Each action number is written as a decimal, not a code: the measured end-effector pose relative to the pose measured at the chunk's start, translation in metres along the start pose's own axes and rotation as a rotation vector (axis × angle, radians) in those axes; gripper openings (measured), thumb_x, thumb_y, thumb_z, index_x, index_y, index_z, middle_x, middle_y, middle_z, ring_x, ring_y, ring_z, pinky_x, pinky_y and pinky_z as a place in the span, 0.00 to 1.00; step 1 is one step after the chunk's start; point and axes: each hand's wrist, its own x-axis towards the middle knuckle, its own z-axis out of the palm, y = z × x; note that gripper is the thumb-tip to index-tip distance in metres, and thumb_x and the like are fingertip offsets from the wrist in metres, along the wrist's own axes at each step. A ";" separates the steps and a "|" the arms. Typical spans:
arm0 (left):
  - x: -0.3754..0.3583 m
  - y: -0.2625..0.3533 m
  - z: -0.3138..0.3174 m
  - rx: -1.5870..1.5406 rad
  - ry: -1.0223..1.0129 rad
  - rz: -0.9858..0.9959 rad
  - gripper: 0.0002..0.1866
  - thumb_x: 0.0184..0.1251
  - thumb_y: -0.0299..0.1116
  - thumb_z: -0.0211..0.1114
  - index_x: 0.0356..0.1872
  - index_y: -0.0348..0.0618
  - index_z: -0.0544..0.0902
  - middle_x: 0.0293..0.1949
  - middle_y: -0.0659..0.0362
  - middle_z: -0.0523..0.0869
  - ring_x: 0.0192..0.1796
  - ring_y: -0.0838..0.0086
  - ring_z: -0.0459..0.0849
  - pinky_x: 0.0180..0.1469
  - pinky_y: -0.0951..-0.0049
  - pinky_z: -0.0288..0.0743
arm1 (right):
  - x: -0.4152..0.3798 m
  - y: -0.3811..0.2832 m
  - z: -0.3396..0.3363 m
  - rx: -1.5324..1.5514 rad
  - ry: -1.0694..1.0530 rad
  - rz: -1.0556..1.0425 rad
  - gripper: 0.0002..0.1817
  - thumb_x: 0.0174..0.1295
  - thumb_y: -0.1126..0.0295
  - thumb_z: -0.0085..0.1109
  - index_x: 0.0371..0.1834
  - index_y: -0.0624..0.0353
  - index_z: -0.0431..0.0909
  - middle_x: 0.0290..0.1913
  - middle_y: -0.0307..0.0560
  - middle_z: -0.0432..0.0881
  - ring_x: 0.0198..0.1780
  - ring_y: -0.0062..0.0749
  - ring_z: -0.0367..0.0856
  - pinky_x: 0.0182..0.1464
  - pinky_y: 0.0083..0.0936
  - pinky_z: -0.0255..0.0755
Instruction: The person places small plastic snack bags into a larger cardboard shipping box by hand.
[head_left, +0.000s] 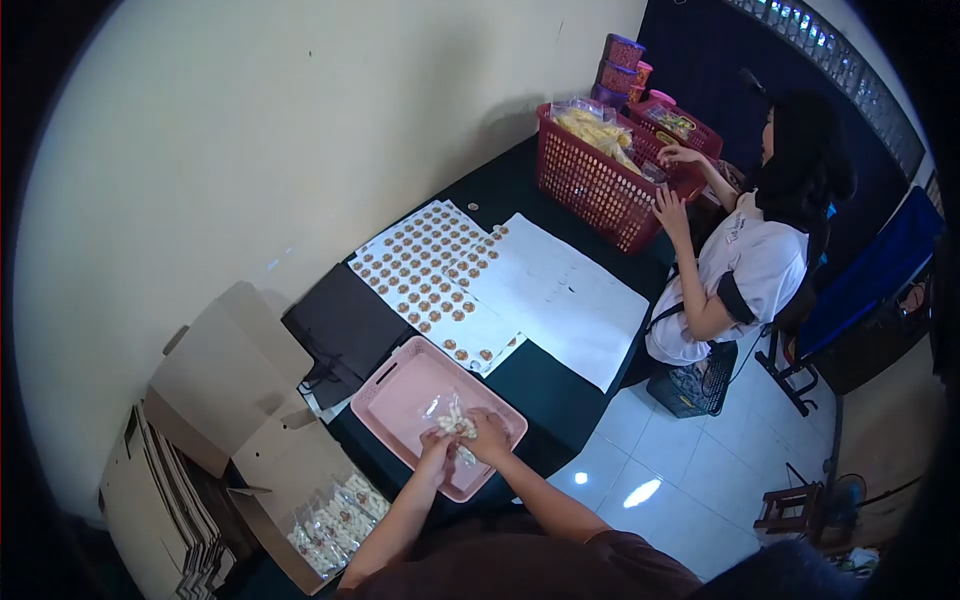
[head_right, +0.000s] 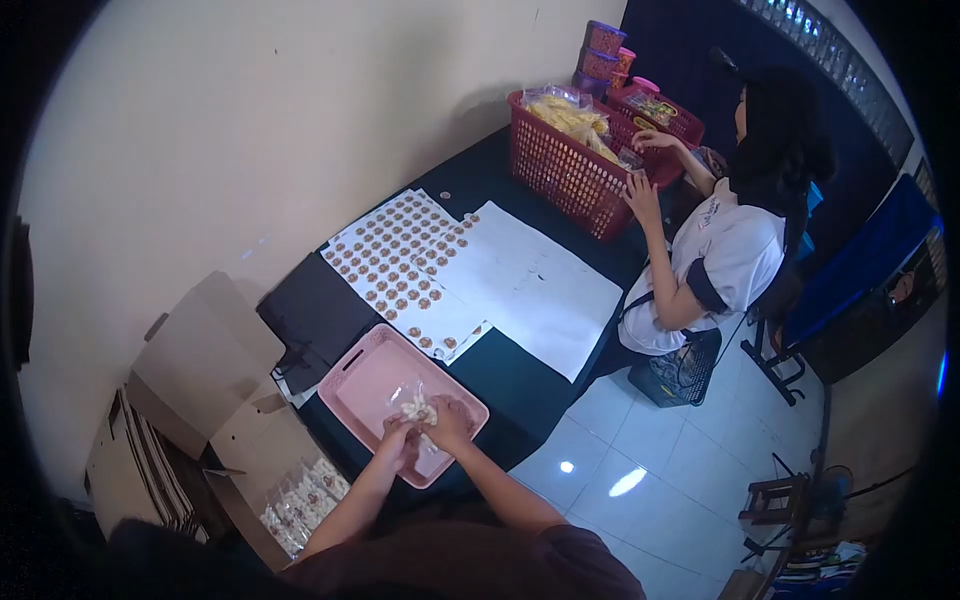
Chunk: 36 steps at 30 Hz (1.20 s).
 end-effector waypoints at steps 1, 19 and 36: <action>-0.004 0.008 0.002 0.015 0.009 0.002 0.29 0.54 0.26 0.62 0.52 0.48 0.54 0.38 0.57 0.72 0.33 0.78 0.73 0.30 0.78 0.69 | 0.000 -0.001 0.008 -0.001 0.009 -0.009 0.33 0.48 0.67 0.64 0.57 0.63 0.61 0.51 0.60 0.71 0.48 0.49 0.74 0.50 0.36 0.69; -0.149 0.097 -0.107 0.303 0.331 0.680 0.12 0.66 0.34 0.55 0.44 0.37 0.74 0.36 0.61 0.79 0.38 0.82 0.74 0.41 0.81 0.68 | -0.017 -0.187 0.014 1.142 -0.599 -0.016 0.14 0.60 0.71 0.56 0.46 0.68 0.74 0.38 0.40 0.79 0.39 0.16 0.74 0.41 0.14 0.68; -0.255 0.127 -0.134 0.156 0.527 0.937 0.17 0.66 0.40 0.55 0.47 0.38 0.72 0.41 0.57 0.79 0.45 0.78 0.74 0.48 0.77 0.68 | -0.068 -0.293 0.016 1.010 -0.728 -0.300 0.13 0.62 0.69 0.54 0.44 0.68 0.74 0.37 0.41 0.79 0.38 0.16 0.73 0.42 0.15 0.67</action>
